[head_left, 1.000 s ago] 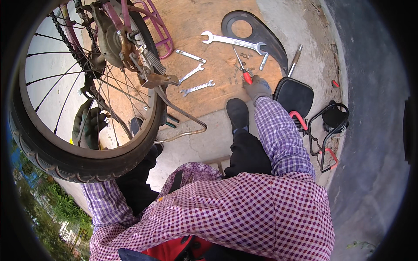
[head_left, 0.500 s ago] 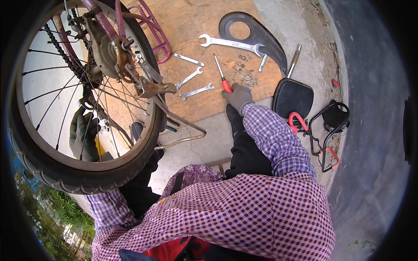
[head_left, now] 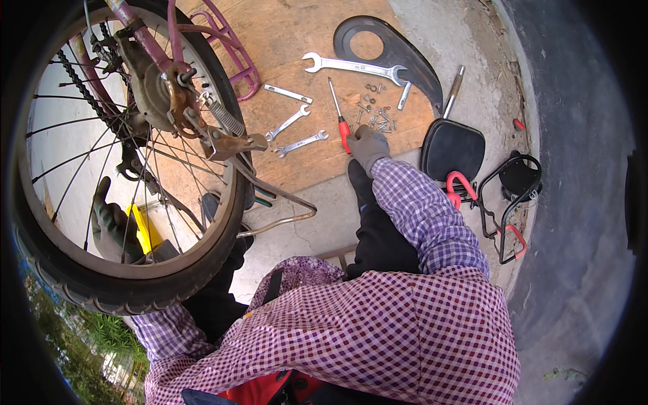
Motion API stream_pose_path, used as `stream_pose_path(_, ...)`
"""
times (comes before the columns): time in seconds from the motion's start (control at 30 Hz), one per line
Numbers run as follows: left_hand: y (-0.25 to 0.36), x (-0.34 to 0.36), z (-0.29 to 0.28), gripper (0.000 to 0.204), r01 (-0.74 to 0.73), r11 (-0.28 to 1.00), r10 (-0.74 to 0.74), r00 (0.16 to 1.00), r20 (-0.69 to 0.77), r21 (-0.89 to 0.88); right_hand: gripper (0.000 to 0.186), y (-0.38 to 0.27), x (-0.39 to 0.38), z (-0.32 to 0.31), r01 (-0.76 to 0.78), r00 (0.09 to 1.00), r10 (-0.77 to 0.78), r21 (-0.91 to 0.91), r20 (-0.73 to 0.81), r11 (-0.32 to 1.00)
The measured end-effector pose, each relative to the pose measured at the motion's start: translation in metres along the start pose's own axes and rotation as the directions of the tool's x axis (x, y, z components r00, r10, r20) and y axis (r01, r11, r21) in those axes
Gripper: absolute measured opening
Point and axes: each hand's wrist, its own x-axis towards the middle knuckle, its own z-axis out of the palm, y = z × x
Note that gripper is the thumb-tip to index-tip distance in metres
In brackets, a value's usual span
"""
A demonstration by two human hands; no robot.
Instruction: The person sits on the ground and uses a wrench and pliers to adjust the rear wheel and brake assembly of a bicycle. They repeatedly tighten bolts and test the wheel rotation to check alignment.
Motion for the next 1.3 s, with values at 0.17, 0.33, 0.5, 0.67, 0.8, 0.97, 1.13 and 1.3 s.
stream_pose_path(0.17, -0.002, -0.004, -0.007, 0.032, 0.011, 0.999, -0.009, 0.999, -0.043, 0.05, 0.046, -0.001, -0.007, -0.006, 0.027, 0.998, -0.024, 0.077, -0.05, 0.997)
stream_pose_path(0.33, -0.004, -0.006, -0.006, 0.032, 0.02, 0.997, -0.014, 0.997, -0.078, 0.076, 0.047, -0.002, -0.005, -0.006, 0.083, 0.985, -0.061, 0.128, -0.164, 0.988)
stream_pose_path(0.5, -0.008, -0.007, -0.006, 0.033, 0.038, 0.995, -0.028, 0.994, -0.109, 0.091, 0.042, 0.009, 0.004, -0.012, 0.099, 0.962, -0.047, 0.184, -0.268, 0.978)
stream_pose_path(0.67, -0.011, -0.008, -0.003, 0.033, 0.047, 0.994, -0.033, 0.99, -0.134, 0.103, 0.036, 0.016, 0.03, -0.029, 0.088, 0.894, -0.029, 0.111, -0.446, 0.99)
stream_pose_path(0.8, -0.012, -0.007, -0.001, 0.033, 0.057, 0.991, -0.038, 0.987, -0.155, 0.122, 0.037, 0.012, 0.049, -0.042, 0.124, 0.904, -0.137, -0.06, -0.405, 0.991)
stream_pose_path(0.97, -0.014, -0.008, -0.002, 0.033, 0.065, 0.99, -0.043, 0.985, -0.166, 0.126, 0.036, 0.004, 0.057, -0.052, 0.136, 0.937, -0.198, -0.223, -0.287, 0.965)
stream_pose_path(1.13, -0.013, -0.009, -0.002, 0.034, 0.081, 0.989, -0.059, 0.983, -0.172, 0.124, 0.028, -0.007, 0.049, -0.051, 0.082, 0.958, -0.162, -0.314, -0.238, 0.946)
stream_pose_path(1.3, -0.008, -0.003, -0.005, 0.034, 0.081, 0.987, -0.055, 0.982, -0.181, 0.142, 0.025, -0.011, 0.042, -0.051, 0.002, 0.958, -0.092, -0.315, -0.272, 0.949)
